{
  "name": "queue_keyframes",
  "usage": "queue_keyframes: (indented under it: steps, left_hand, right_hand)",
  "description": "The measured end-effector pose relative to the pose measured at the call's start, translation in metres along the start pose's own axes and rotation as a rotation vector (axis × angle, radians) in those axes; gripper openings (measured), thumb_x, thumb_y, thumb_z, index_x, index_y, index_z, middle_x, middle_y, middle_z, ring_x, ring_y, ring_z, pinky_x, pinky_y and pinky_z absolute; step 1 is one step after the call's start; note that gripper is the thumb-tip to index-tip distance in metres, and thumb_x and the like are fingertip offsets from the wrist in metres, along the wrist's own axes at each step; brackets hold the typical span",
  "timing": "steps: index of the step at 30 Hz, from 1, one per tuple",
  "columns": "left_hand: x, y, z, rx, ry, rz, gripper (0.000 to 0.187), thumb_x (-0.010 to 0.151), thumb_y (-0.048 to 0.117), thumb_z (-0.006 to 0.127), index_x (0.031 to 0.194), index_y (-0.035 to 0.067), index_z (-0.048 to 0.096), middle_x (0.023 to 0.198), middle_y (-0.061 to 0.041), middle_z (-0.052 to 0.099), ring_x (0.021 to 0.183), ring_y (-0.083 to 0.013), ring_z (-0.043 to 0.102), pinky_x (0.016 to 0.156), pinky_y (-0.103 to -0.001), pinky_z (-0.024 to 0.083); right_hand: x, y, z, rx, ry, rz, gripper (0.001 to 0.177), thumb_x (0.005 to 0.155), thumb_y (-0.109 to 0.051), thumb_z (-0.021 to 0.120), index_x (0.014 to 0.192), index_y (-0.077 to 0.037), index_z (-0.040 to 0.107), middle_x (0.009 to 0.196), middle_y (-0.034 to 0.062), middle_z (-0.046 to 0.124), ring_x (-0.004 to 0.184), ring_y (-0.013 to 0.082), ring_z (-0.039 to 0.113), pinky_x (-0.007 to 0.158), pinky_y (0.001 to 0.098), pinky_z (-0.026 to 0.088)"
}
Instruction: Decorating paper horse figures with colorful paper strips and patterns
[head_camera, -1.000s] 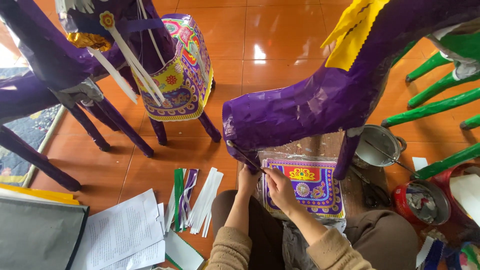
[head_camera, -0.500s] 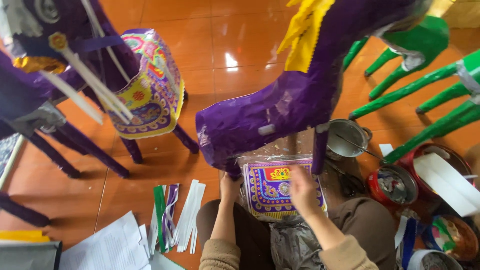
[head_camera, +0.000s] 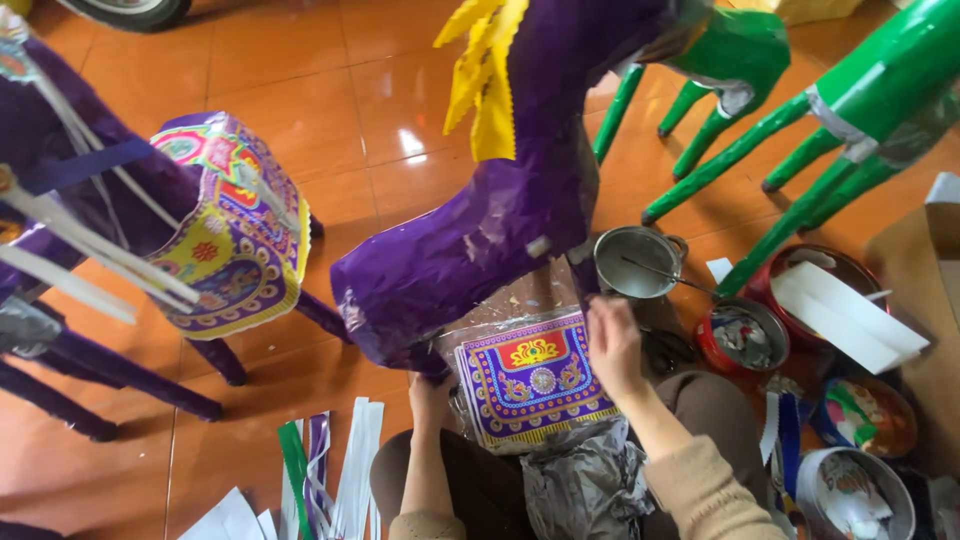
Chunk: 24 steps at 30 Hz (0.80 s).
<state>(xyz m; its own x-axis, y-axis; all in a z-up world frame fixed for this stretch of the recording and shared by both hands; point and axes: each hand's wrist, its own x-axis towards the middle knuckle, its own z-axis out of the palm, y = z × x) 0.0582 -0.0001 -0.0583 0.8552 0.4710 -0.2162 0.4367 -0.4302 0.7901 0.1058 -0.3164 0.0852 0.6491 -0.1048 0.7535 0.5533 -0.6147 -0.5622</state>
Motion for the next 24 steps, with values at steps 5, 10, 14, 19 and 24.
queue_keyframes:
  steps: [5, 10, 14, 19, 24]
  left_hand:
    - [-0.001, 0.002, 0.0, 0.023, 0.005, -0.003, 0.048, 0.067, 0.034, 0.082, 0.104, 0.009, 0.065, 0.095, -0.016, 0.073, 0.101, -0.0383, 0.067, 0.086, -0.053, 0.054]
    - [0.0, -0.003, -0.001, 0.025, 0.005, 0.023, 0.048, 0.066, 0.035, 0.082, 0.099, 0.004, 0.065, 0.092, -0.021, 0.072, 0.099, -0.0421, 0.066, 0.085, -0.056, 0.052]
    - [-0.003, -0.002, -0.004, 0.076, 0.014, 0.034, 0.052, 0.064, 0.041, 0.084, 0.1, 0.007, 0.065, 0.092, -0.017, 0.073, 0.099, -0.0388, 0.067, 0.086, -0.053, 0.053]
    - [-0.019, -0.014, -0.016, 0.272, -0.037, 0.013, 0.07, 0.063, 0.048, 0.085, 0.112, 0.009, 0.052, 0.103, -0.022, 0.071, 0.104, -0.0419, 0.066, 0.095, -0.054, 0.051]
    - [-0.051, 0.013, -0.031, 0.559, -0.161, -0.038, 0.023, 0.075, 0.038, 0.068, 0.084, 0.02, 0.078, 0.08, -0.006, 0.073, 0.086, -0.0303, 0.071, 0.082, -0.041, 0.057]
  right_hand:
    - [0.019, -0.012, -0.011, -0.058, 0.07, -0.015, 0.015, 0.096, -0.005, 0.059, 0.111, -0.005, 0.064, 0.091, 0.0093, 0.06, 0.085, 0.0263, 0.064, 0.079, 0.0334, 0.052]
    - [0.012, 0.037, 0.001, 0.019, -0.007, 0.04, 0.014, 0.093, -0.001, 0.059, 0.106, -0.007, 0.062, 0.086, 0.0081, 0.055, 0.08, 0.0251, 0.059, 0.078, 0.0346, 0.05]
    - [0.037, 0.082, -0.043, -0.355, -0.076, 0.21, 0.018, 0.096, -0.009, 0.062, 0.114, -0.008, 0.063, 0.09, 0.0167, 0.061, 0.086, 0.0391, 0.063, 0.075, 0.0464, 0.051]
    - [0.038, 0.168, -0.071, -0.92, -0.637, 0.431, 0.014, 0.089, -0.022, 0.064, 0.095, -0.022, 0.076, 0.092, 0.014, 0.061, 0.082, 0.0381, 0.068, 0.065, 0.0522, 0.056]
    - [0.033, 0.194, -0.063, -1.039, -0.645, -0.126, 0.012, 0.079, -0.019, 0.067, 0.07, -0.012, 0.072, 0.082, 0.009, 0.052, 0.081, 0.0291, 0.056, 0.049, 0.0456, 0.053]
